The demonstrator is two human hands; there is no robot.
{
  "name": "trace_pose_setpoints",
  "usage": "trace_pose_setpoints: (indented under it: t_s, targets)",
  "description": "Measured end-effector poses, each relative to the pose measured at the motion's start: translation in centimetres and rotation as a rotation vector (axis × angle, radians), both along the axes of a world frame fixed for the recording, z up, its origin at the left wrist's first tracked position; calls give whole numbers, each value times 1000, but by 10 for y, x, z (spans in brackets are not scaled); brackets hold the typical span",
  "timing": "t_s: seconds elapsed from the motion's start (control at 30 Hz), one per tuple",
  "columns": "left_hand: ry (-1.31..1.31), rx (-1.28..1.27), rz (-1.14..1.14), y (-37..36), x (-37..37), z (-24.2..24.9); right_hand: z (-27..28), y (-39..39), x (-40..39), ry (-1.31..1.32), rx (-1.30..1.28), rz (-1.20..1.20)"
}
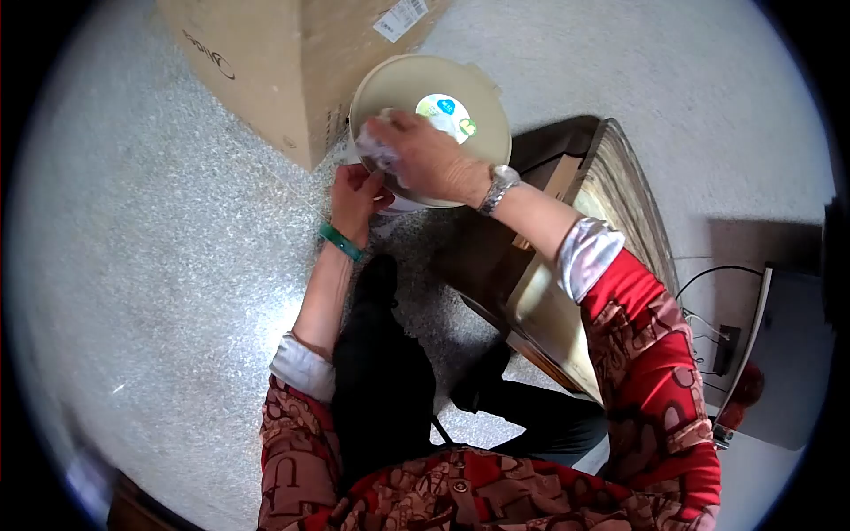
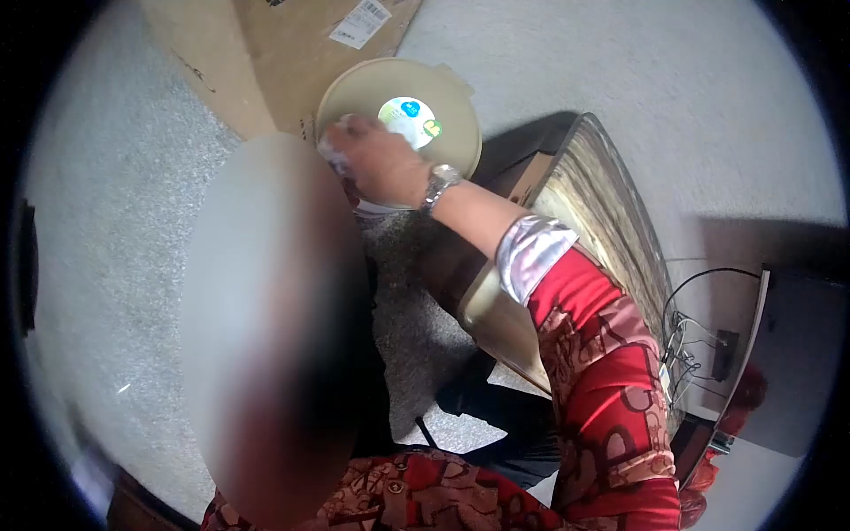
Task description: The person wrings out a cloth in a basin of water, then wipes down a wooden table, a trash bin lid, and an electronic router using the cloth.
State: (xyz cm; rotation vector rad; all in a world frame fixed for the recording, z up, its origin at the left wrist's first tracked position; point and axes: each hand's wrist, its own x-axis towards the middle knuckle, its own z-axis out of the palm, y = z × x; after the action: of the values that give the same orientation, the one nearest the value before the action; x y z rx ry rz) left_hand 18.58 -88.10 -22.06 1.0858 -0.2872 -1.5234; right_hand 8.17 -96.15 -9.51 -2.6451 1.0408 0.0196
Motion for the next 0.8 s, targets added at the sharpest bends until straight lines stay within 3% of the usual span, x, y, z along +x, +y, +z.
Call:
trace_pose_setpoints:
  t_s: [0.03, 0.07, 0.17, 0.23, 0.3, 0.37, 0.43, 0.57, 0.63, 0.73, 0.8]
  targets:
    - [2, 4, -3, 1, 0, 5, -6, 2, 5, -121, -100, 165]
    - [59, -53, 10, 2, 0, 9, -15, -2, 9, -121, -93, 160]
    - [86, -91, 10, 3, 0, 3, -48, -42, 18, -302, -389, 190]
    - [50, -76, 1, 1, 0, 1, -33, -73, 16, -115, -347, -43]
    - [40, -45, -3, 1, 0, 7, -46, -115, -8, -11, -465, -162]
    - [33, -54, -8, 1, 1, 8, -29, -133, -27, 162, -356, -333]
    - [28, -60, -15, 2, 0, 9, -45, -167, -64, 258, -254, -434]
    - [63, -81, 0, 4, 0, 11, -41, -155, -74, 211, -207, -541]
    - [76, -73, -4, 4, 0, 12, -39, -136, -49, 173, -332, -337]
    - [85, -32, -13, 5, -1, -2, -22, -82, -11, 142, -213, -64]
    - [-209, -259, -83, 7, -2, -27, -15, -50, -2, 37, -169, 115]
